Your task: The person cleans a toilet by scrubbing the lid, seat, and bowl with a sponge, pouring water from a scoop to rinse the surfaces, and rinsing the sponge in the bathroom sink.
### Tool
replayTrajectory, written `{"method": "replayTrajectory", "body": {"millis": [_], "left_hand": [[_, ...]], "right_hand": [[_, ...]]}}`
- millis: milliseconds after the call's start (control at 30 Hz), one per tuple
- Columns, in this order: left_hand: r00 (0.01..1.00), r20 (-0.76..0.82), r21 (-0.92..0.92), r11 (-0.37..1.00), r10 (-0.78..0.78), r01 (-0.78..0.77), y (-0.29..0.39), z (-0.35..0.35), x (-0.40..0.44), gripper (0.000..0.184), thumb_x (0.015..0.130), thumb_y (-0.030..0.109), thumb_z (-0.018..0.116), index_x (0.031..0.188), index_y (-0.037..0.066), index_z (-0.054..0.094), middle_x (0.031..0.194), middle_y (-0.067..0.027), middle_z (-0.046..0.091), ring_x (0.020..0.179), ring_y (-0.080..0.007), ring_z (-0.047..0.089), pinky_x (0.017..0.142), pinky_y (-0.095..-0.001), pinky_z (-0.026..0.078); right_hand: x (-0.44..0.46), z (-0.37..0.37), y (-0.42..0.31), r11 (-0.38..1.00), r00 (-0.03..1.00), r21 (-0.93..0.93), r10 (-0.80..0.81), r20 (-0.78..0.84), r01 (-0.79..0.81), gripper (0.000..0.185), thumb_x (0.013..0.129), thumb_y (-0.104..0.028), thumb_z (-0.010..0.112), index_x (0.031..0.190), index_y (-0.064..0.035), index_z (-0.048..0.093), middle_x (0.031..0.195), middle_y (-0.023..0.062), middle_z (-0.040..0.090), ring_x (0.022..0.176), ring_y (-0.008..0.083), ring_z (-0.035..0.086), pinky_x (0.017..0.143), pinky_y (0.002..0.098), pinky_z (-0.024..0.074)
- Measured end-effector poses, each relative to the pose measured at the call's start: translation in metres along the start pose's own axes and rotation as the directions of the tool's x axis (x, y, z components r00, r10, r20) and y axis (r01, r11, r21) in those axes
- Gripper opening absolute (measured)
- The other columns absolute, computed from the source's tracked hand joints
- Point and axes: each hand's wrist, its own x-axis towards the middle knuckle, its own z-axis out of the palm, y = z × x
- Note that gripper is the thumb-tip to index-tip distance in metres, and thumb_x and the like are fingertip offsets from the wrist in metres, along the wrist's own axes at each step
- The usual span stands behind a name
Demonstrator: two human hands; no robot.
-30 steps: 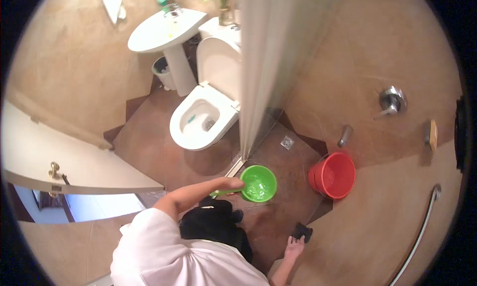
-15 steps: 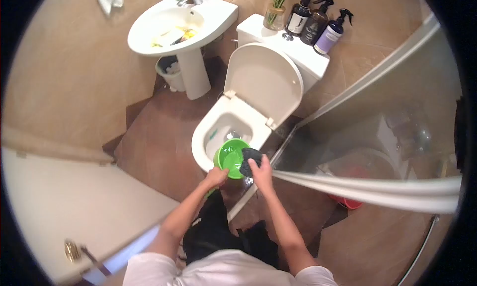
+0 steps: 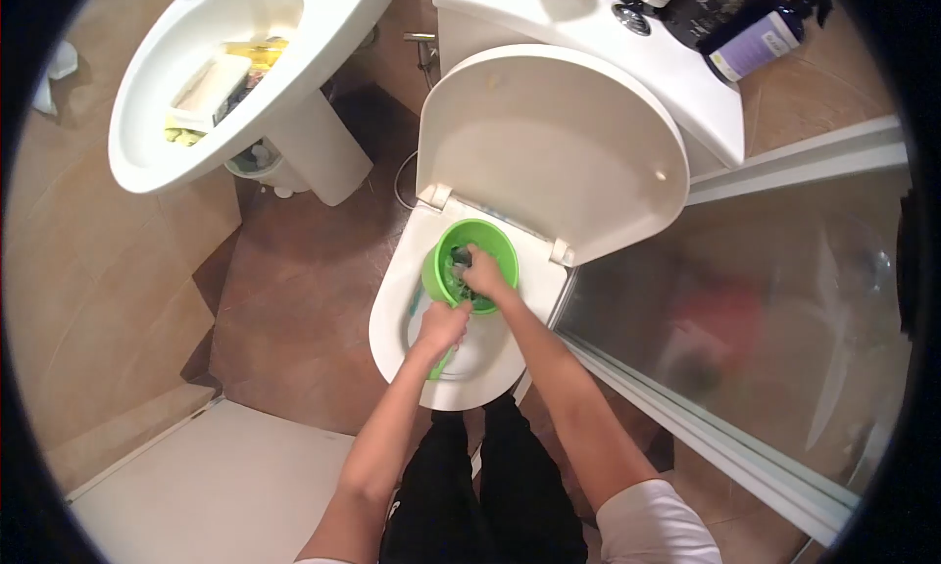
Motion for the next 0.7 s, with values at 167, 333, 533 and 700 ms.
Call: {"method": "replayTrajectory", "body": {"millis": [167,333,533,700], "left_hand": [[0.952,0.286,-0.245,0.953,-0.106,0.179,0.046,-0.023,0.006,0.014,0.083,0.017,0.054,0.081,0.003,0.052,0.062,-0.003,0.048,0.047,-0.0123,0.044,0.041,-0.027,0.038],[0.88,0.463,-0.356,0.886,-0.11,0.298,0.121,-0.05,-0.021,0.016,0.089,0.013,0.05,0.096,-0.001,0.049,0.074,-0.0049,0.05,0.054,-0.0094,0.045,0.041,-0.0219,0.039],[0.844,0.536,-0.509,0.797,-0.001,0.324,0.211,-0.067,-0.081,0.018,0.085,0.008,0.051,0.097,-0.004,0.048,0.074,-0.0061,0.05,0.053,-0.0092,0.044,0.035,-0.021,0.036],[0.815,0.578,-0.589,0.709,0.035,0.388,0.25,-0.065,-0.112,0.02,0.084,0.008,0.048,0.096,-0.008,0.046,0.075,-0.0073,0.048,0.054,-0.0088,0.043,0.03,-0.0195,0.032]], "right_hand": [[0.023,-0.06,-0.015,0.483,0.96,0.839,0.012,0.279,-0.249,0.032,0.083,-0.011,0.062,0.111,0.0029,0.054,0.097,0.0079,0.064,0.086,0.018,0.059,0.081,0.0318,0.0463],[0.008,-0.164,-0.033,0.701,0.907,0.68,0.115,-0.404,0.215,0.03,0.087,-0.013,0.057,0.112,0.0046,0.054,0.094,0.0151,0.064,0.087,0.0184,0.059,0.081,0.0307,0.0457],[-0.02,-0.191,0.009,0.862,0.713,0.372,0.019,-0.701,0.343,0.032,0.089,-0.013,0.053,0.117,0.0034,0.051,0.102,0.0179,0.06,0.092,0.0199,0.058,0.082,0.0297,0.0447],[-0.043,-0.159,0.062,0.803,0.857,0.594,0.275,-0.436,0.044,0.032,0.091,-0.018,0.053,0.115,0.0025,0.053,0.101,0.0096,0.062,0.092,0.0155,0.056,0.085,0.0276,0.0423]]}}
